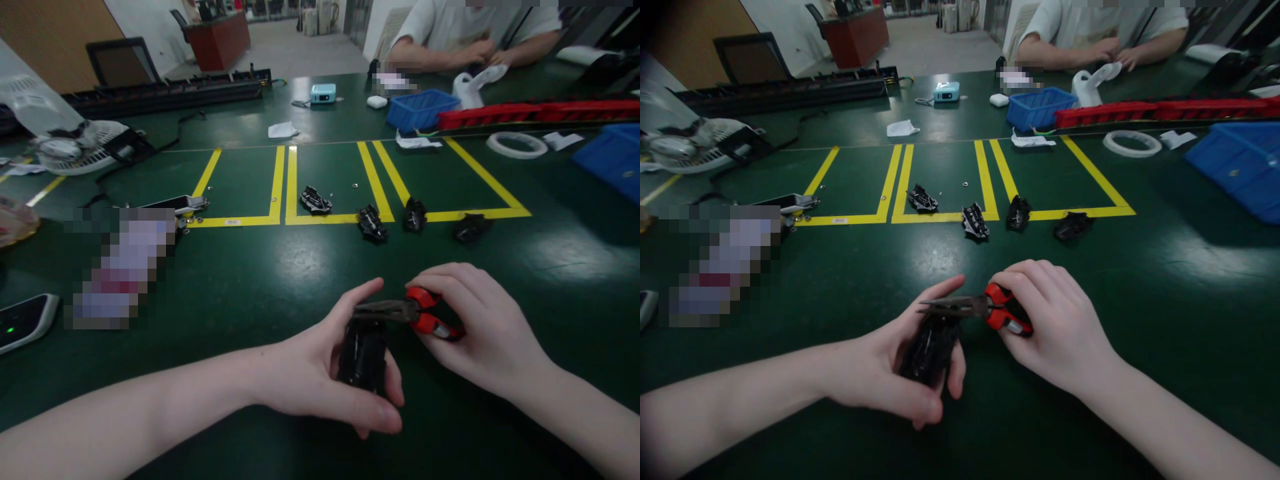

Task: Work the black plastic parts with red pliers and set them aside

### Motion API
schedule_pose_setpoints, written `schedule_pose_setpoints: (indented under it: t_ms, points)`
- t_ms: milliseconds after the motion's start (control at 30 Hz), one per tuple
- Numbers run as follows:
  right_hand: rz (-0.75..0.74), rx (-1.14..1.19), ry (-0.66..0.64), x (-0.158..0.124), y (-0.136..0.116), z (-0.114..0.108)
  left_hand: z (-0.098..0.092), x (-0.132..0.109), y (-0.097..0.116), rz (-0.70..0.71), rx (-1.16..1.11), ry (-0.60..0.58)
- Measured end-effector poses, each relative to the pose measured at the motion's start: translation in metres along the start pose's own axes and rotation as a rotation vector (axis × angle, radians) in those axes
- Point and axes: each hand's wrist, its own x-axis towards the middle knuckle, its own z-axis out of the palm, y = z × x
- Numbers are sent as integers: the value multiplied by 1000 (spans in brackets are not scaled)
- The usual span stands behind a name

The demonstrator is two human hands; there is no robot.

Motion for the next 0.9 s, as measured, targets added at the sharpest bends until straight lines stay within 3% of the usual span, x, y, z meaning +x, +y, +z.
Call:
schedule_pose_setpoints:
  t_ms: [200,400,900]
  points:
    - [3,64,83,2,3,-2,2,1,0,-6,21,61]
    - [-101,13,55,-2,-2,-3,0,-1,0,33,63,22]
    - [-88,-12,12,-3,-3,-3,2,-2,5,17,92,45]
